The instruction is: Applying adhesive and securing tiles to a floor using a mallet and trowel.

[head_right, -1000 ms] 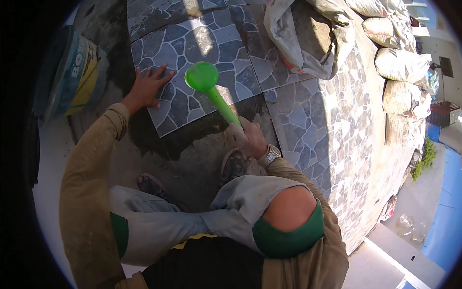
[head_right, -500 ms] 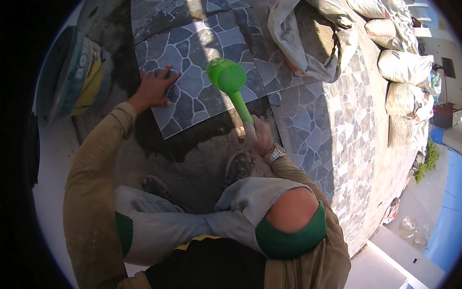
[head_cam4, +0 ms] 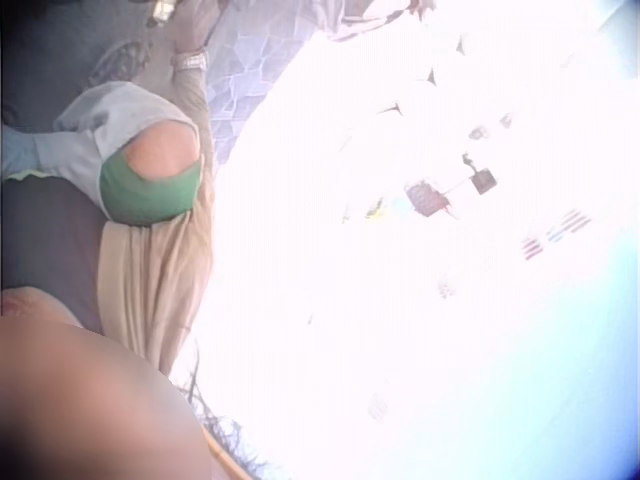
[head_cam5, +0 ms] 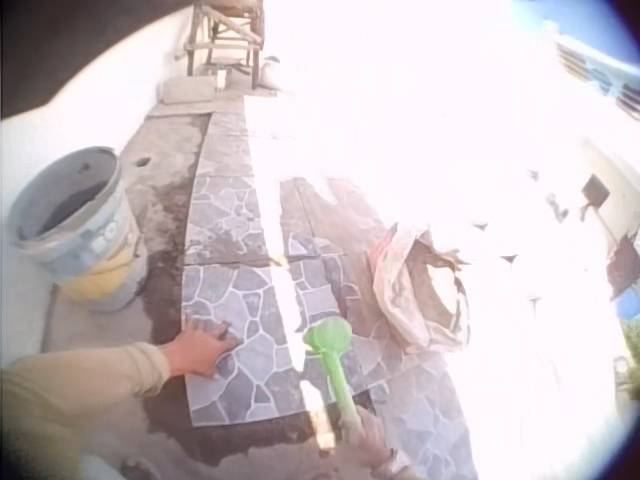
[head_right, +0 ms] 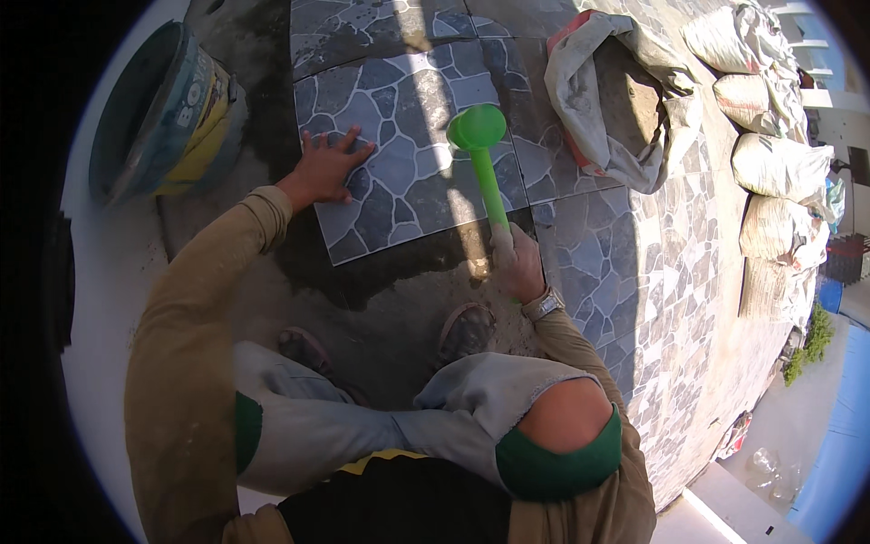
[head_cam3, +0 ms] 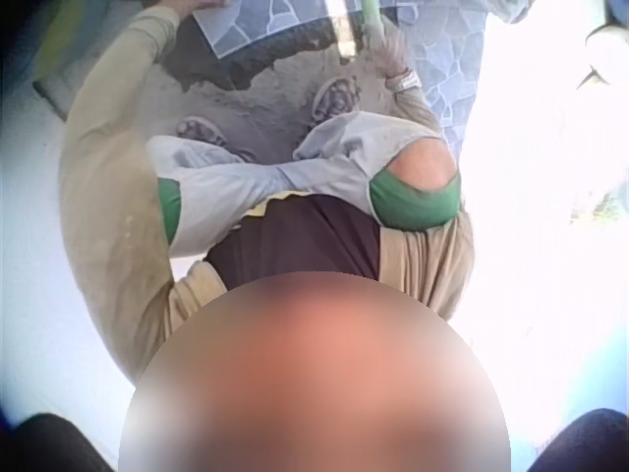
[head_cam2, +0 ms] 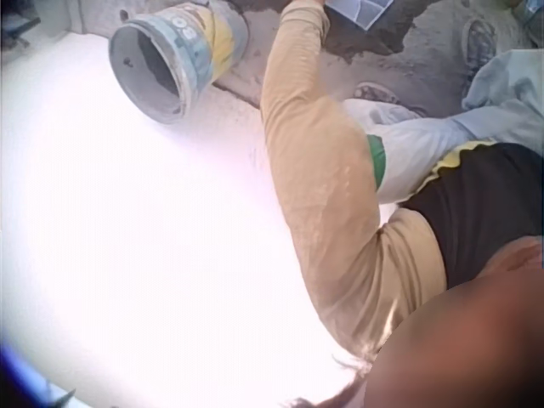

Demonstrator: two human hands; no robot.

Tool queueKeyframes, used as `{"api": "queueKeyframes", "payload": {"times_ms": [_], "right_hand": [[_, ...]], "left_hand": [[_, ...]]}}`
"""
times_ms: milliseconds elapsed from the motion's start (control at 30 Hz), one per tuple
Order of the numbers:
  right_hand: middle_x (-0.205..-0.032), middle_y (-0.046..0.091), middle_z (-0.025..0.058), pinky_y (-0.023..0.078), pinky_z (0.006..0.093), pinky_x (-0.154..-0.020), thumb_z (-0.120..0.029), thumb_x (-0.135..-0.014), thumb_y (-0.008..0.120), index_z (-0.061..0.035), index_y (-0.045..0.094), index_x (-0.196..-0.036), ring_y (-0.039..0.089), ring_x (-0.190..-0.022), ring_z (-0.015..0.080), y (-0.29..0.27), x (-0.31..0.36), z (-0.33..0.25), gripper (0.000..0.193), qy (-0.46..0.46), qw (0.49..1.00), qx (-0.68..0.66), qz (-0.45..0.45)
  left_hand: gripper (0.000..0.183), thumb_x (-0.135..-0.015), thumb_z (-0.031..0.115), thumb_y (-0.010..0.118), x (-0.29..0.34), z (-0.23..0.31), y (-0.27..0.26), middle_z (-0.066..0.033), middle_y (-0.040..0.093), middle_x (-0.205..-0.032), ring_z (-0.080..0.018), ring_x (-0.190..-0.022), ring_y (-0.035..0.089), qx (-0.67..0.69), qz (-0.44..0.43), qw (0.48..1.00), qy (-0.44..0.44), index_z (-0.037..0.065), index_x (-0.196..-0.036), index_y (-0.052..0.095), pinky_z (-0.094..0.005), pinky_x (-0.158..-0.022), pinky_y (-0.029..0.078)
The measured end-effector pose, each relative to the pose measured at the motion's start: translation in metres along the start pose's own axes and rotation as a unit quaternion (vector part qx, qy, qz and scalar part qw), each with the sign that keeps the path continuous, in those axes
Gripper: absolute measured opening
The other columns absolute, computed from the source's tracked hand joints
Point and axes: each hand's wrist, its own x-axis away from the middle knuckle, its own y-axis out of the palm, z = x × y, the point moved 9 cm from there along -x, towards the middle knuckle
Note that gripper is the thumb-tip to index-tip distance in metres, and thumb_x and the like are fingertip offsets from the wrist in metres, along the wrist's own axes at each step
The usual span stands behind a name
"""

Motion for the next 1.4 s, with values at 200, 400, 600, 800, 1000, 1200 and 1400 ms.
{"api": "queueKeyframes", "payload": {"times_ms": [200, 400, 600, 800, 1000, 1200, 1400], "right_hand": [[-0.061, 0.052, 0.0035, 0.039, 0.0291, -0.044, -0.039, -0.105, 0.044, -0.0029, 0.057, -0.082, 0.050, -0.047, 0.0118, -0.001, -0.036, 0.002, 0.045, -0.012, 0.995, -0.084, 0.062], [-0.058, 0.049, 0.0019, 0.037, 0.0298, -0.041, -0.043, -0.104, 0.043, -0.0033, 0.054, -0.080, 0.047, -0.043, 0.0113, 0.002, -0.053, -0.003, 0.048, -0.071, 0.997, -0.005, 0.029], [-0.061, 0.056, 0.0155, 0.041, 0.0388, -0.048, -0.029, -0.102, 0.046, -0.0018, 0.057, -0.085, 0.057, -0.058, 0.0297, 0.000, -0.061, 0.015, 0.034, -0.194, 0.969, 0.100, 0.117], [-0.077, 0.060, 0.0186, 0.045, 0.0473, -0.053, -0.013, -0.092, 0.062, -0.0034, 0.059, -0.099, 0.059, -0.065, 0.0400, -0.001, -0.076, 0.029, 0.012, 0.118, 0.979, -0.164, 0.004], [-0.059, 0.050, 0.0073, 0.042, 0.0390, -0.047, -0.025, -0.101, 0.052, -0.0018, 0.058, -0.096, 0.054, -0.050, 0.0222, 0.005, -0.085, 0.021, 0.025, -0.156, 0.980, 0.110, 0.056], [-0.058, 0.051, 0.0043, 0.040, 0.0329, -0.045, -0.035, -0.103, 0.049, -0.0022, 0.059, -0.089, 0.052, -0.050, 0.0146, -0.007, -0.035, 0.038, 0.037, 0.077, 0.983, -0.161, 0.047], [-0.060, 0.053, 0.0047, 0.040, 0.0324, -0.046, -0.033, -0.103, 0.048, -0.0015, 0.057, -0.084, 0.052, -0.049, 0.0145, -0.017, -0.015, 0.013, 0.038, 0.113, 0.985, -0.123, 0.052]], "left_hand": [[0.114, -0.060, 0.040, 0.092, -0.003, 0.002, -0.005, -0.0091, 0.020, -0.167, -0.0576, -0.136, 0.040, -0.001, -0.001, 1.000, -0.001, 0.035, -0.157, 0.032, -0.0775, -0.108, 0.021], [0.114, -0.061, 0.040, 0.092, -0.003, 0.002, 0.000, -0.0109, 0.019, -0.167, -0.0582, -0.135, 0.040, -0.005, -0.006, 1.000, 0.000, 0.034, -0.157, 0.031, -0.0772, -0.108, 0.021], [0.113, -0.061, 0.041, 0.092, -0.003, 0.000, -0.005, -0.0111, 0.020, -0.167, -0.0580, -0.136, 0.039, -0.005, 0.001, 1.000, -0.005, 0.033, -0.157, 0.032, -0.0780, -0.108, 0.020], [0.114, -0.060, 0.042, 0.092, -0.001, 0.002, -0.002, -0.0123, 0.022, -0.166, -0.0581, -0.136, 0.038, -0.004, 0.010, 1.000, 0.006, 0.032, -0.157, 0.032, -0.0777, -0.108, 0.020], [0.115, -0.062, 0.043, 0.091, -0.004, 0.001, 0.004, -0.0127, 0.021, -0.166, -0.0589, -0.134, 0.040, -0.006, 0.004, 1.000, 0.010, 0.032, -0.158, 0.029, -0.0776, -0.107, 0.020], [0.116, -0.062, 0.044, 0.091, -0.005, 0.004, -0.006, -0.0128, 0.020, -0.166, -0.0582, -0.133, 0.043, -0.020, -0.006, 1.000, 0.007, 0.031, -0.159, 0.028, -0.0774, -0.107, 0.022], [0.115, -0.063, 0.044, 0.091, -0.002, 0.000, -0.001, -0.0119, 0.020, -0.167, -0.0574, -0.132, 0.044, -0.026, -0.012, 1.000, -0.003, 0.032, -0.159, 0.028, -0.0761, -0.108, 0.023]]}}
